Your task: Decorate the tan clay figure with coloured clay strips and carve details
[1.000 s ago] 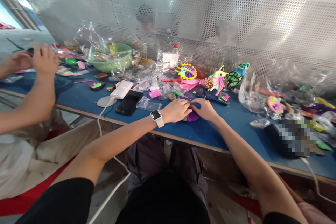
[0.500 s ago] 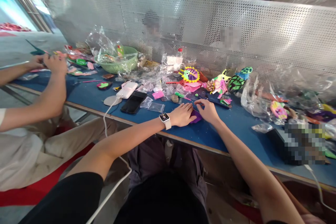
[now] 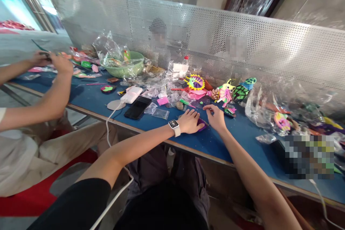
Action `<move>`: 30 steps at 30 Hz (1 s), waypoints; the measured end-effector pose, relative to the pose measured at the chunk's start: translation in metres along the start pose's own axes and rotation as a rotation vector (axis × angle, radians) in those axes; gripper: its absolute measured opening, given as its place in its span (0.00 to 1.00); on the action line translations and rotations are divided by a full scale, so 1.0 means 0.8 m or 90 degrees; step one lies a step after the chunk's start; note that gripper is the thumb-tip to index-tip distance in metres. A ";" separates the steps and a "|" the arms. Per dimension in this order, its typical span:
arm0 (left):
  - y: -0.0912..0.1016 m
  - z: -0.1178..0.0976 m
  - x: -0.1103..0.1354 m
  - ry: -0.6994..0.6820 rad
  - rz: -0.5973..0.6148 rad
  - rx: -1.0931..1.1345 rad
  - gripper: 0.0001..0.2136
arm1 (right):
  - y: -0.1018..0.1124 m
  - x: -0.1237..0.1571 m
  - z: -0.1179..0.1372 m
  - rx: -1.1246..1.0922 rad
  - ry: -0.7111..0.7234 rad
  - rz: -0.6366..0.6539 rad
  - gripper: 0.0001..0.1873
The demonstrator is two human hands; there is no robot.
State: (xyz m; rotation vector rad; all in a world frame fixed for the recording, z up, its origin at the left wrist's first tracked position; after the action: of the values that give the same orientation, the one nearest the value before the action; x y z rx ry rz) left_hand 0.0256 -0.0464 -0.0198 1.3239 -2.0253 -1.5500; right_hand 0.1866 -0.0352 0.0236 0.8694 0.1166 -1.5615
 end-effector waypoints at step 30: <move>0.116 0.106 -0.006 -0.035 -0.004 -0.228 0.16 | -0.007 -0.001 -0.011 -0.030 -0.035 0.025 0.12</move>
State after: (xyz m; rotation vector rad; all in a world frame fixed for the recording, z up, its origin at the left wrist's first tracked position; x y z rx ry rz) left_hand -0.0745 0.0113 0.0289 1.1590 -1.6684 -1.8619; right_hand 0.1852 -0.0289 0.0155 0.7870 0.0965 -1.5393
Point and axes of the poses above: each hand's wrist, its own x-axis away from the middle knuckle, its own y-axis out of the back of the hand, z = x × y, the point moved 6 cm from there along -x, towards the middle knuckle, and after that the axes turned 11 degrees about -x, right-handed, at the moved point
